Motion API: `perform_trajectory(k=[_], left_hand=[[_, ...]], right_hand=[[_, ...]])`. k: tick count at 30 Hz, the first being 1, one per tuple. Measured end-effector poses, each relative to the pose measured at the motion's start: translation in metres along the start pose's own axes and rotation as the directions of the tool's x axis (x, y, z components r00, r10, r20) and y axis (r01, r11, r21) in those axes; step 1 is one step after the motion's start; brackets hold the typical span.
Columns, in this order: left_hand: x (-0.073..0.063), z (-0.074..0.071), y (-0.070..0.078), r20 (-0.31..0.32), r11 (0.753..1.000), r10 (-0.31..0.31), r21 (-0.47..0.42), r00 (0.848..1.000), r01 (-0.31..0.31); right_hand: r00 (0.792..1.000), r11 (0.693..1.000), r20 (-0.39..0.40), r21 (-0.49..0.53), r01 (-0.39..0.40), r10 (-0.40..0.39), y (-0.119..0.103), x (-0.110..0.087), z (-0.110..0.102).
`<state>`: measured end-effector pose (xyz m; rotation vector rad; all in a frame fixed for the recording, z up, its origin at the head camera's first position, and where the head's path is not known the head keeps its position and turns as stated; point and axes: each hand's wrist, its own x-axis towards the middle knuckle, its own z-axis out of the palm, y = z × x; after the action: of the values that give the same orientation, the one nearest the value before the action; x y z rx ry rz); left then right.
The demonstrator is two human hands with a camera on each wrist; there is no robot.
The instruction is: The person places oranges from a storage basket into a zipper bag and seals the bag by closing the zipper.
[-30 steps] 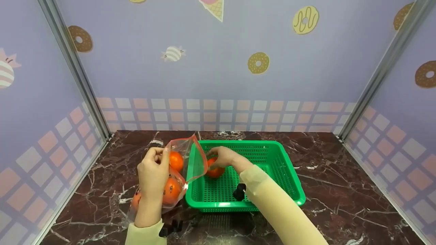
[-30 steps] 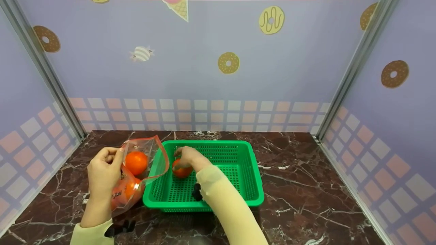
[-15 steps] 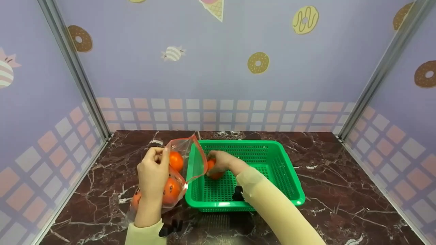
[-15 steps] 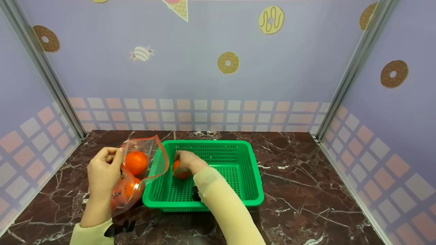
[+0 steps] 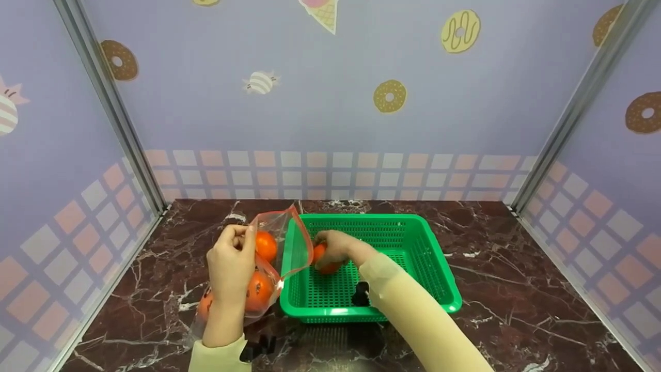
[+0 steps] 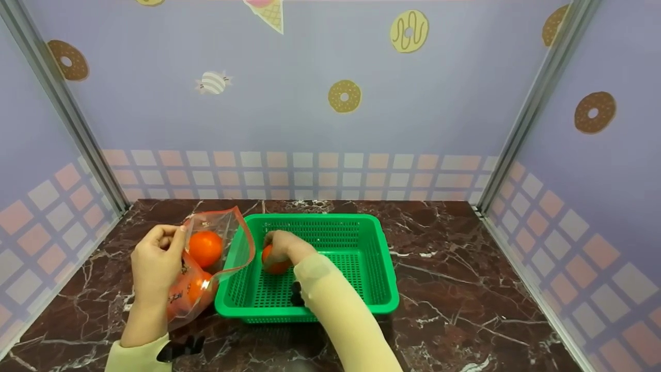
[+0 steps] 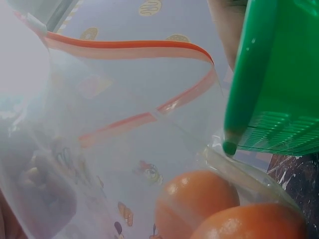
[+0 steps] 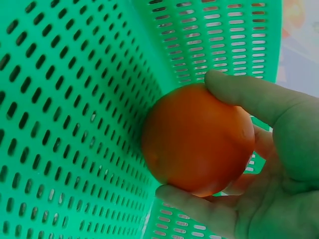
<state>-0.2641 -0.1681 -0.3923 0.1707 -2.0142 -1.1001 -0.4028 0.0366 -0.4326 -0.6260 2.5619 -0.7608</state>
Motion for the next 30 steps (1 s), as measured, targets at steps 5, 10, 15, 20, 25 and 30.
perform_trajectory(k=[5, 10, 15, 20, 25, 30], left_hand=[[0.000, -0.001, 0.000, -0.001, 1.000, 0.006, -0.003, 1.000, -0.006], [0.000, 0.000, -0.001, -0.002, 1.000, 0.014, -0.002, 1.000, -0.014], [0.000, -0.001, -0.001, 0.011, 1.000, -0.003, 0.010, 1.000, 0.003], [0.000, -0.001, 0.000, 0.012, 1.000, -0.004, 0.009, 1.000, 0.004], [0.001, -0.002, 0.000, 0.009, 1.000, -0.001, 0.007, 1.000, 0.001], [0.001, -0.002, 0.000, 0.004, 1.000, -0.003, 0.011, 1.000, 0.003]], right_hand=[[1.000, 1.000, -0.009, 0.014, 0.021, -0.021, -0.001, -0.001, -0.004], [0.999, 0.998, -0.011, 0.045, 0.033, -0.033, -0.004, -0.004, -0.006], [0.998, 0.996, -0.022, 0.066, 0.063, -0.061, -0.007, -0.005, -0.010], [0.995, 0.992, -0.042, 0.087, 0.089, -0.086, -0.011, -0.008, -0.015], [0.994, 0.988, -0.048, 0.118, 0.102, -0.097, -0.015, -0.013, -0.019], [0.994, 0.984, -0.069, 0.153, 0.096, -0.086, -0.018, -0.014, -0.023]])
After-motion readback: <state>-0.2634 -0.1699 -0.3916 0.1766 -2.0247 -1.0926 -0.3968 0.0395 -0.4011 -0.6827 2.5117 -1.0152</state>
